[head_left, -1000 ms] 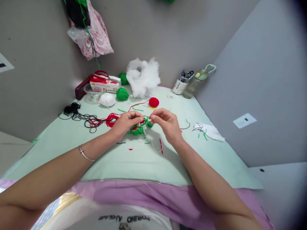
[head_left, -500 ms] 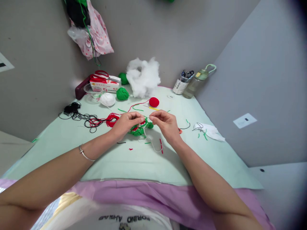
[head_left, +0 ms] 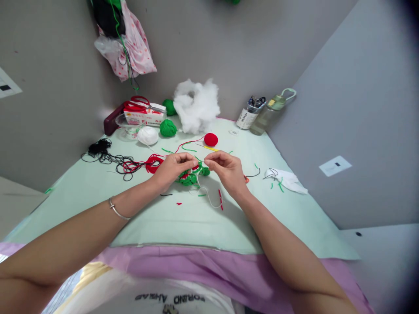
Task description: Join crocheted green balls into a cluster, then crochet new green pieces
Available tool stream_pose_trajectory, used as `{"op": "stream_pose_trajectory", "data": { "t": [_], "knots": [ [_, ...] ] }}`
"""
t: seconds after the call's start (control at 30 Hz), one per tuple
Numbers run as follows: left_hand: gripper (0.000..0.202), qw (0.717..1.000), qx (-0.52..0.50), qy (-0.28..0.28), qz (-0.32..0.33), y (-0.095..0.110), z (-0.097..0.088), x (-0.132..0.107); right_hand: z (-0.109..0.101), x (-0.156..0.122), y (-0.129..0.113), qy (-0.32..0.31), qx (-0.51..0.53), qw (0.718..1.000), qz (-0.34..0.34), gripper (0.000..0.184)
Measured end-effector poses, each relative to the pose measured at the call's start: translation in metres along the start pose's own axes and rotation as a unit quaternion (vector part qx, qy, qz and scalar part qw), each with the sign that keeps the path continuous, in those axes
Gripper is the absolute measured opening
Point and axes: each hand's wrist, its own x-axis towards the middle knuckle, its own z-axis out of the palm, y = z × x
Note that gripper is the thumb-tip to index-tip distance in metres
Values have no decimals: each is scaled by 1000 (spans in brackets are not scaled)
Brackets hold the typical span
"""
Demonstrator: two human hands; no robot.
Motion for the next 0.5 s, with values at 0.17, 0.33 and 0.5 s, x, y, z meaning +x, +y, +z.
{"op": "stream_pose_trajectory", "data": {
  "t": [0.17,0.33,0.5],
  "knots": [
    [25,1000,2,-2,7,-1,-1,0,1,-2,2,2,-50,998,-47,8],
    [26,999,-36,-14,-29,-2,-1,0,3,-8,4,17,-157,972,-174,8],
    [27,988,-110,-48,-96,-3,-1,0,4,-12,8,11,-251,940,-230,15]
  ]
}}
